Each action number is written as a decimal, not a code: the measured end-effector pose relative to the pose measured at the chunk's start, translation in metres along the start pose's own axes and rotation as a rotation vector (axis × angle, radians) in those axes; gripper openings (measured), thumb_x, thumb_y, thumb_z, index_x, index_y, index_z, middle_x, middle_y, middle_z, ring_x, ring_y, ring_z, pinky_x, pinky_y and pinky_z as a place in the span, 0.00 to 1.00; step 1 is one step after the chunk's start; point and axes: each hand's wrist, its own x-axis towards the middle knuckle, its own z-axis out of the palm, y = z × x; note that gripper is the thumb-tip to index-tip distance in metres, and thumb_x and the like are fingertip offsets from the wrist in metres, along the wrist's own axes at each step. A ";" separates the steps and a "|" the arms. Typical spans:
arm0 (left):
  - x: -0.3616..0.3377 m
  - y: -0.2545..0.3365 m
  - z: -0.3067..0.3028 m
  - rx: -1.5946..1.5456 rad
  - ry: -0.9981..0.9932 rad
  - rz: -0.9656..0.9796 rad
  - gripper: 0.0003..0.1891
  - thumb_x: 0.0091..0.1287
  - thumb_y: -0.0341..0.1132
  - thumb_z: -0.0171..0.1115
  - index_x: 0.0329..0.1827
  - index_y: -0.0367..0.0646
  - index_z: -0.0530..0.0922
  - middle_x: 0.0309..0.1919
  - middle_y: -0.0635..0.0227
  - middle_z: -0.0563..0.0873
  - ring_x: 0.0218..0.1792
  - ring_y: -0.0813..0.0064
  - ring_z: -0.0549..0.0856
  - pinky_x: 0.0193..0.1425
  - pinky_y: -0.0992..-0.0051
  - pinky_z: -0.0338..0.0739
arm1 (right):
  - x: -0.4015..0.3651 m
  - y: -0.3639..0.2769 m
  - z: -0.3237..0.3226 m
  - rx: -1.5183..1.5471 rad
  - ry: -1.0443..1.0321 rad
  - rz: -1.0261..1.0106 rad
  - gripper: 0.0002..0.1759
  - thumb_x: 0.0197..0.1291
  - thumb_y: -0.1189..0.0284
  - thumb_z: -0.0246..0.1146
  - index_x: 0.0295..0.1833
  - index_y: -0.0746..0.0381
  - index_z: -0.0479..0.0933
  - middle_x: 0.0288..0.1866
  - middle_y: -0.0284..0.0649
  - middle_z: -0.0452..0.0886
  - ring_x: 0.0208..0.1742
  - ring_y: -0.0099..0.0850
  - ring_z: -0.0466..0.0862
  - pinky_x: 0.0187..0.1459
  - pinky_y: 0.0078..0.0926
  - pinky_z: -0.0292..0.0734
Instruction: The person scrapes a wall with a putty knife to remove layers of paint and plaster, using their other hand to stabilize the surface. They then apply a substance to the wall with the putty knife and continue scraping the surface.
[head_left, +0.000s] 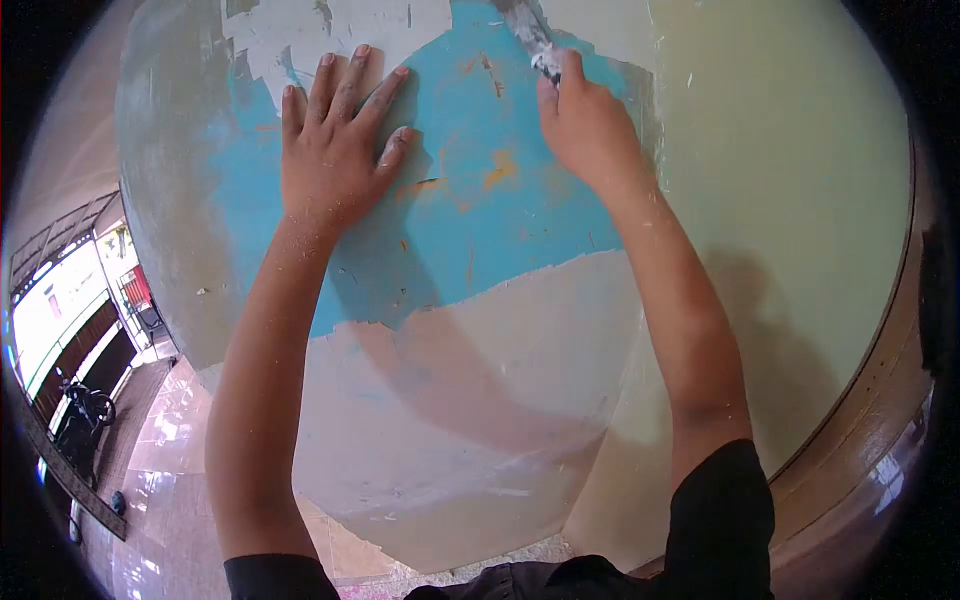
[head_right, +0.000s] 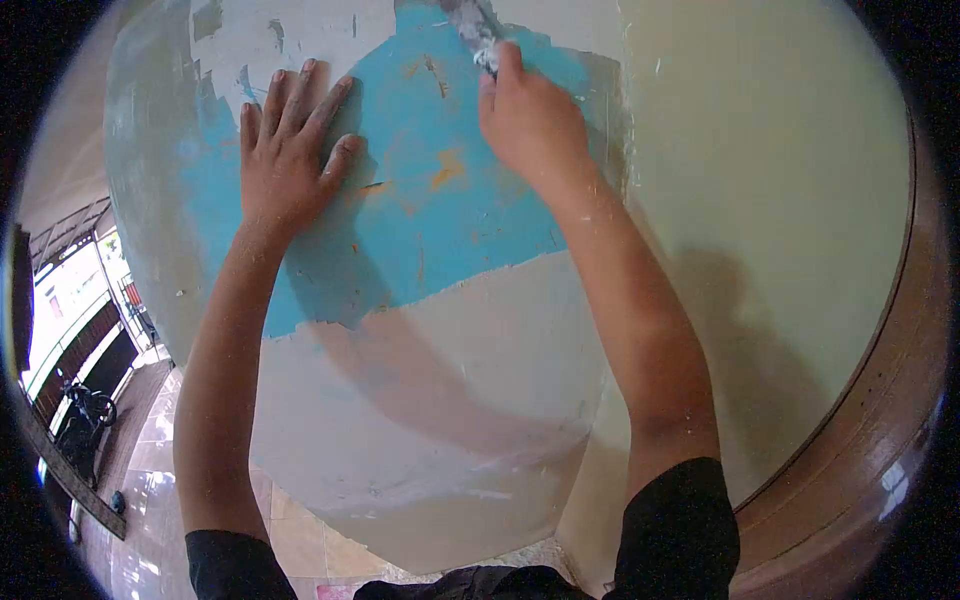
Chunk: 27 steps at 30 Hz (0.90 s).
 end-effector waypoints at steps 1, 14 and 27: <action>0.001 0.000 0.000 0.001 0.002 -0.001 0.30 0.74 0.60 0.51 0.80 0.76 0.65 0.84 0.75 0.58 0.84 0.61 0.53 0.85 0.44 0.42 | 0.011 0.002 0.000 0.000 0.001 -0.001 0.25 0.75 0.61 0.52 0.69 0.64 0.63 0.39 0.59 0.86 0.40 0.62 0.86 0.43 0.59 0.82; 0.023 -0.054 0.004 0.046 0.079 0.061 0.29 0.75 0.58 0.50 0.81 0.77 0.63 0.84 0.77 0.59 0.84 0.62 0.54 0.86 0.47 0.41 | 0.025 0.001 0.003 0.007 0.055 -0.032 0.24 0.75 0.61 0.52 0.67 0.66 0.64 0.38 0.57 0.87 0.39 0.61 0.87 0.43 0.59 0.82; 0.018 -0.059 0.008 0.095 0.172 -0.013 0.28 0.77 0.59 0.44 0.81 0.77 0.63 0.83 0.75 0.61 0.84 0.60 0.56 0.86 0.47 0.44 | 0.024 -0.018 -0.002 -0.012 -0.027 -0.060 0.23 0.75 0.62 0.52 0.67 0.65 0.63 0.44 0.58 0.87 0.44 0.60 0.87 0.46 0.59 0.82</action>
